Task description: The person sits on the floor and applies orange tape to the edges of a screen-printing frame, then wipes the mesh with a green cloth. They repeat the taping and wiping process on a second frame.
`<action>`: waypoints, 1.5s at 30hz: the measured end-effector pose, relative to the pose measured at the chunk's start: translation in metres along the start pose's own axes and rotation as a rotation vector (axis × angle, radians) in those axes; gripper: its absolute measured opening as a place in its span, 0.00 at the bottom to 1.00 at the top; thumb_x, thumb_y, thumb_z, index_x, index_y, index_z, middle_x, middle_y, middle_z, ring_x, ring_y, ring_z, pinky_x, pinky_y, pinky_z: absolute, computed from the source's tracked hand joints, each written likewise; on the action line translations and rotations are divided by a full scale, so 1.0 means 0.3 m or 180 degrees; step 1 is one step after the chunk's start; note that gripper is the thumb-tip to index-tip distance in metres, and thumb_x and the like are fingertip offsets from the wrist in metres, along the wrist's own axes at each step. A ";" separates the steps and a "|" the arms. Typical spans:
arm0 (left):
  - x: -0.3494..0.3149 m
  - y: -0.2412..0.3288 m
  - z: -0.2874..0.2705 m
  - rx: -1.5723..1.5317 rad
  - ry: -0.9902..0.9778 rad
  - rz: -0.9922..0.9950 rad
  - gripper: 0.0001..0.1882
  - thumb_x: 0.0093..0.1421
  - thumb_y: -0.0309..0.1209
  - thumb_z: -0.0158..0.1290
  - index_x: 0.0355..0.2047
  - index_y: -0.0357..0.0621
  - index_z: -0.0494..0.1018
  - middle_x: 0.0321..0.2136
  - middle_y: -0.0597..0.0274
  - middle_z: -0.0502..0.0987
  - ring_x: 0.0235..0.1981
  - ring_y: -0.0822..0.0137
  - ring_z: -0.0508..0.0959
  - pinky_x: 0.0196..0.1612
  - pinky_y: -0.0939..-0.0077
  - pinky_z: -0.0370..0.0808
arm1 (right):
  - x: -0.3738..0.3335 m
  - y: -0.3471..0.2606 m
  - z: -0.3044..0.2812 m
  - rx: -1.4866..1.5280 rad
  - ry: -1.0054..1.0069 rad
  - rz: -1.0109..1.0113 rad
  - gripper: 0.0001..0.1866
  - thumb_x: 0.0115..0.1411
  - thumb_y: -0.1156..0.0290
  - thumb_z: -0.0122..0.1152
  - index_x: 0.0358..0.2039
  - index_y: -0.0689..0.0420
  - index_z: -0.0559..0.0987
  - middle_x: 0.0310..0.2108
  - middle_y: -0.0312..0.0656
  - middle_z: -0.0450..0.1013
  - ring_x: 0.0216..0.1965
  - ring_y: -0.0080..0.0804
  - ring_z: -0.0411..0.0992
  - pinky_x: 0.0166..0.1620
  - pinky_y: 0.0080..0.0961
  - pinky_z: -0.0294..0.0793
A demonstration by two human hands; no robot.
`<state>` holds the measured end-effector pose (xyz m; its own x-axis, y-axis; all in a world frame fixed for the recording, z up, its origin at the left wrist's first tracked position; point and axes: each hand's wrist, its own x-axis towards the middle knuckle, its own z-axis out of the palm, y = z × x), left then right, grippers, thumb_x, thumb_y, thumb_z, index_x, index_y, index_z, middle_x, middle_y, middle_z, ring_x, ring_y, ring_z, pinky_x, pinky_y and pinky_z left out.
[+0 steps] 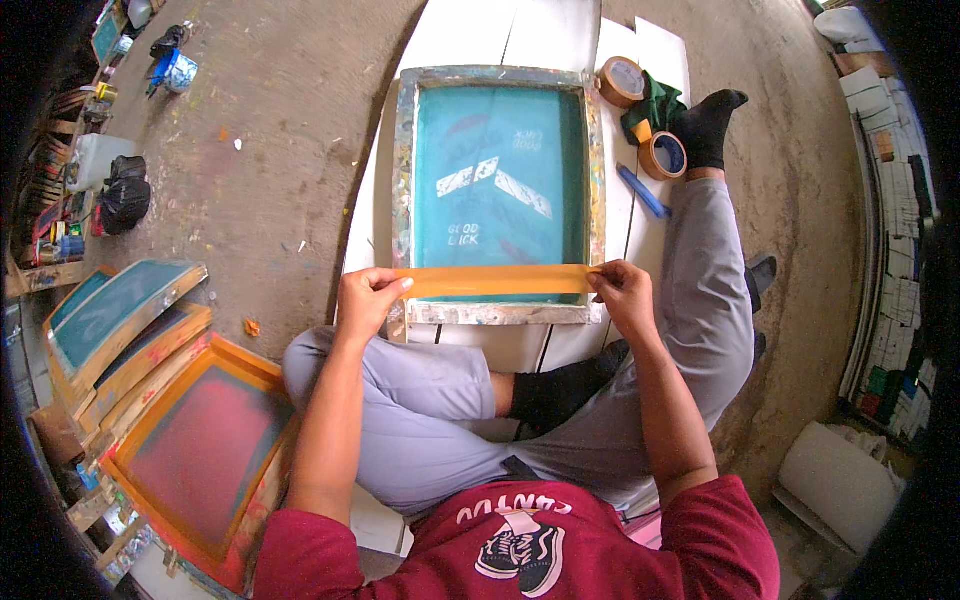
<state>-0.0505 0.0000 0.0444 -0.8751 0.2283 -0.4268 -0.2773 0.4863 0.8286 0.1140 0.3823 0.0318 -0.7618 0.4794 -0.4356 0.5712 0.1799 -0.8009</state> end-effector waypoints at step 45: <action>0.036 0.027 -0.006 0.0553 -0.0071 0.1293 0.06 0.56 0.19 0.66 0.35 0.37 0.85 0.34 0.56 0.86 0.39 0.64 0.85 0.45 0.71 0.79 | 0.001 -0.013 -0.018 0.0646 0.0112 -0.0048 0.05 0.65 0.76 0.68 0.39 0.63 0.81 0.31 0.43 0.81 0.26 0.23 0.76 0.27 0.23 0.77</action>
<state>-0.0629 0.0048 0.0473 -0.8900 0.4474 -0.0882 0.1600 0.4876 0.8583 0.1132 0.3863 0.0368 -0.7567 0.5084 -0.4111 0.4837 0.0123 -0.8752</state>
